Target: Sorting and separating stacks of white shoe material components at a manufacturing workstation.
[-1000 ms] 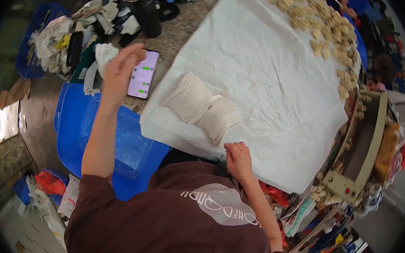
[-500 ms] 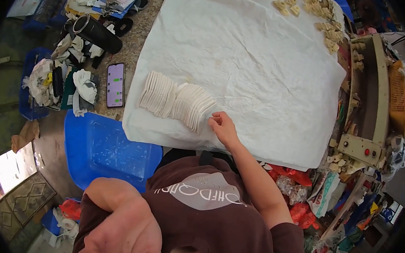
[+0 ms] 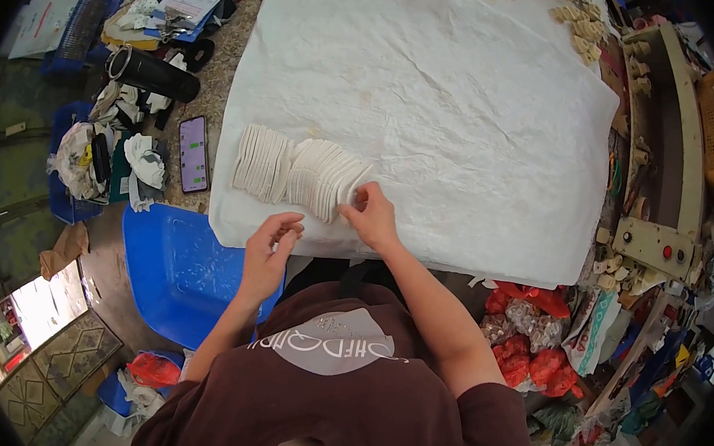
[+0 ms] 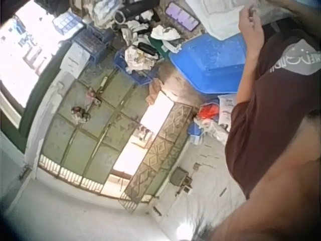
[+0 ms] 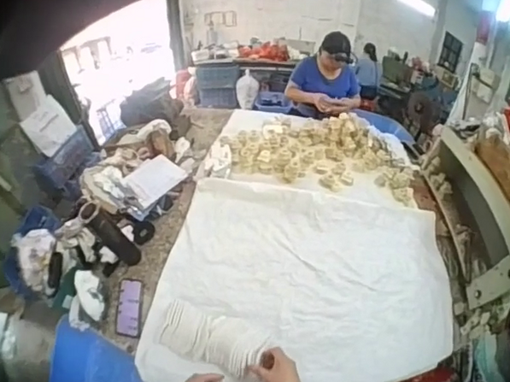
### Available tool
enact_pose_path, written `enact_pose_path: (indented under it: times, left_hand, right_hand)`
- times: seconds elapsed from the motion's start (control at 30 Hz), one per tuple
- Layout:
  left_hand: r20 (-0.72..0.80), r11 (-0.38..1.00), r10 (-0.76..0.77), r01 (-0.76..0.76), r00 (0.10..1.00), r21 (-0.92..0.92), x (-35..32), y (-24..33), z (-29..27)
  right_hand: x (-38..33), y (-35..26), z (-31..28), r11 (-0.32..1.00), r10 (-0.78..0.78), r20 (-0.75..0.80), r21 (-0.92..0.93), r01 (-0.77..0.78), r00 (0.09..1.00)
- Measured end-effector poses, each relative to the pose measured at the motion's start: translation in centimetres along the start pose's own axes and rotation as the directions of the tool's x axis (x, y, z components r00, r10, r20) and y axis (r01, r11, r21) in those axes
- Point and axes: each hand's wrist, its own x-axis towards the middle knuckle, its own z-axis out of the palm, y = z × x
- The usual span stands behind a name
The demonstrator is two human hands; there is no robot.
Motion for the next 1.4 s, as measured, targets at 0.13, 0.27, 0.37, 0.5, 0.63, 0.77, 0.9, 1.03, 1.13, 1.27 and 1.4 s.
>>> enact_pose_path:
  times: [0.13,0.27,0.37,0.5,0.63,0.77,0.9,1.03,1.13,1.27,1.4]
  left_hand:
    - [0.212,0.975,-0.192,0.211,0.958,-0.07,0.9,-2.5,2.0]
    - [0.294,0.923,-0.212,0.29,0.932,-0.252,2.7,-1.9,3.9]
    - [0.359,0.833,-0.219,0.365,0.907,-0.415,3.3,-1.4,5.7]
    - [0.409,0.852,-0.12,0.305,0.905,-0.426,3.2,1.6,6.1]
    - [0.316,0.976,0.032,0.039,0.948,-0.215,3.1,4.2,5.5]
    - [0.34,0.961,0.243,-0.273,0.909,0.043,2.7,5.5,5.7]
    - [0.317,0.897,0.373,-0.426,0.872,0.118,2.8,5.6,6.1]
    - [0.38,0.799,0.372,-0.501,0.847,0.333,2.8,5.8,6.3]
    - [0.402,0.739,0.384,-0.537,0.832,0.406,2.8,6.1,6.2]
    - [0.415,0.689,0.403,-0.569,0.816,0.45,2.9,6.1,6.5]
    - [0.426,0.691,0.392,-0.566,0.816,0.449,3.0,6.3,6.7]
  right_hand:
    - [-1.1,0.6,-2.1,0.989,0.032,-0.096,0.145,-0.018,0.995]
    - [-4.2,-2.6,-4.0,0.98,-0.193,-0.055,-0.053,0.19,0.98]
    - [-6.4,-5.3,-4.8,0.849,-0.496,0.047,-0.184,0.496,0.867]
    - [-8.0,-7.5,-5.5,0.774,-0.609,0.003,-0.214,0.596,0.793]
    - [-8.2,-9.0,-7.2,0.789,-0.58,-0.135,-0.339,0.513,0.803]
    - [-8.2,-10.5,-8.0,0.945,-0.32,-0.07,0.052,0.324,0.945]
    - [-8.4,-11.0,-8.6,0.955,-0.284,-0.029,0.082,0.285,0.959]
    - [-8.5,-11.5,-9.3,0.968,-0.231,-0.003,0.098,0.231,0.973]
    - [-8.3,-11.8,-9.9,0.976,-0.17,0.044,0.148,0.162,0.984]
    - [-8.1,-11.7,-10.4,0.984,-0.133,0.107,0.131,0.119,0.985]
    - [-7.7,-11.1,-10.4,0.975,-0.178,0.083,0.149,0.165,0.98]
